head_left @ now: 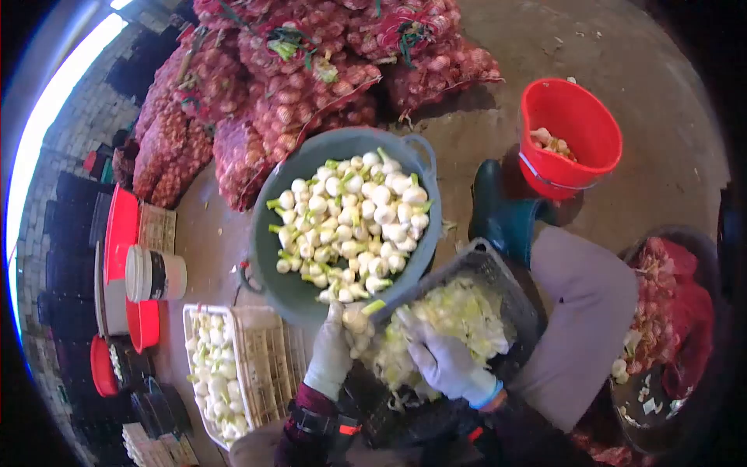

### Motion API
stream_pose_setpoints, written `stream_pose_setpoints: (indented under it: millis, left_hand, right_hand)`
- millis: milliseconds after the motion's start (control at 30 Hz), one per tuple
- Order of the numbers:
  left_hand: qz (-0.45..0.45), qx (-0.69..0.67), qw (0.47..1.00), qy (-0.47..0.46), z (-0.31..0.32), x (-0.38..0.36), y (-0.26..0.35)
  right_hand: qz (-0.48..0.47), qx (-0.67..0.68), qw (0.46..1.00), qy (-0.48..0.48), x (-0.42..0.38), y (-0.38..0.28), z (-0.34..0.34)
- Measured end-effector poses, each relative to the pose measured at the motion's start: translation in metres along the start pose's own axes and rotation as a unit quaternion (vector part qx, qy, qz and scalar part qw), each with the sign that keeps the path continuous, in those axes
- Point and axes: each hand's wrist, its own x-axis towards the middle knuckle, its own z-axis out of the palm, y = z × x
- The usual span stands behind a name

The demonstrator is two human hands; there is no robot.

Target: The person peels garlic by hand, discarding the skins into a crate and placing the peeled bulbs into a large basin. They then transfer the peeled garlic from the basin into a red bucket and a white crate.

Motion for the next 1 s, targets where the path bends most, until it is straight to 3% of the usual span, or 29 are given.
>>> stream_pose_setpoints:
  millis: [33, 67, 100, 167, 267, 400, 500, 533, 567, 633, 700, 733, 867, 900, 933, 967, 1000]
  left_hand:
    - [-0.017, -0.029, 0.999, 0.016, 0.004, -0.018, -0.009]
    - [-0.002, -0.042, 0.999, -0.012, 0.002, -0.034, -0.023]
    - [0.014, -0.053, 0.998, -0.041, 0.002, -0.047, -0.033]
    - [-0.017, -0.087, 0.996, -0.002, 0.009, -0.068, -0.049]
    - [-0.056, -0.061, 0.991, 0.101, 0.010, -0.081, -0.070]
    - [-0.078, -0.048, 0.988, 0.122, 0.014, -0.090, -0.074]
    - [-0.092, -0.024, 0.987, 0.126, 0.015, -0.088, -0.072]
    - [-0.075, 0.014, 0.990, 0.117, 0.016, -0.088, -0.071]
    - [-0.058, 0.050, 0.991, 0.109, 0.017, -0.089, -0.070]
    - [-0.071, 0.044, 0.992, 0.090, 0.006, -0.088, -0.077]
    - [-0.079, 0.034, 0.994, 0.073, 0.003, -0.091, -0.082]
    - [-0.060, 0.041, 0.997, 0.040, 0.004, -0.092, -0.082]
    - [-0.038, 0.058, 0.998, -0.008, -0.002, -0.089, -0.074]
    - [-0.036, 0.080, 0.996, -0.009, -0.003, -0.089, -0.074]
    - [-0.034, 0.011, 0.999, 0.014, -0.001, -0.088, -0.076]
    - [-0.035, 0.009, 0.999, 0.014, 0.001, -0.087, -0.075]
    - [-0.001, 0.009, 0.999, 0.036, 0.012, -0.091, -0.064]
  right_hand:
    - [-0.083, -0.030, 0.996, 0.030, -0.002, -0.004, 0.002]
    - [-0.062, -0.080, 0.995, -0.018, -0.007, -0.017, -0.003]
    - [-0.112, -0.106, 0.988, -0.014, -0.010, -0.014, 0.002]
    - [-0.189, -0.138, 0.972, -0.013, -0.017, -0.010, 0.013]
    - [-0.146, -0.244, 0.955, -0.083, -0.031, -0.010, 0.023]
    - [-0.160, -0.275, 0.947, -0.054, -0.046, -0.002, 0.035]
    - [-0.101, -0.226, 0.964, -0.093, -0.041, -0.005, 0.030]
    - [0.002, -0.066, 0.989, -0.130, -0.038, -0.003, 0.030]
    - [0.105, 0.096, 0.976, -0.162, -0.036, 0.000, 0.029]
    - [0.096, 0.101, 0.975, -0.172, -0.035, 0.004, 0.019]
    - [-0.085, -0.195, 0.969, -0.127, -0.036, -0.011, 0.005]
    - [-0.167, -0.218, 0.954, -0.116, -0.034, 0.003, 0.018]
    - [-0.162, -0.152, 0.971, -0.084, -0.030, 0.024, 0.033]
    - [-0.097, -0.108, 0.985, -0.095, -0.029, 0.026, 0.033]
    - [-0.031, -0.064, 0.992, -0.106, -0.027, 0.029, 0.033]
    - [-0.029, -0.065, 0.992, -0.107, -0.025, 0.031, 0.033]
    - [0.123, 0.107, 0.981, -0.105, -0.024, 0.030, 0.032]
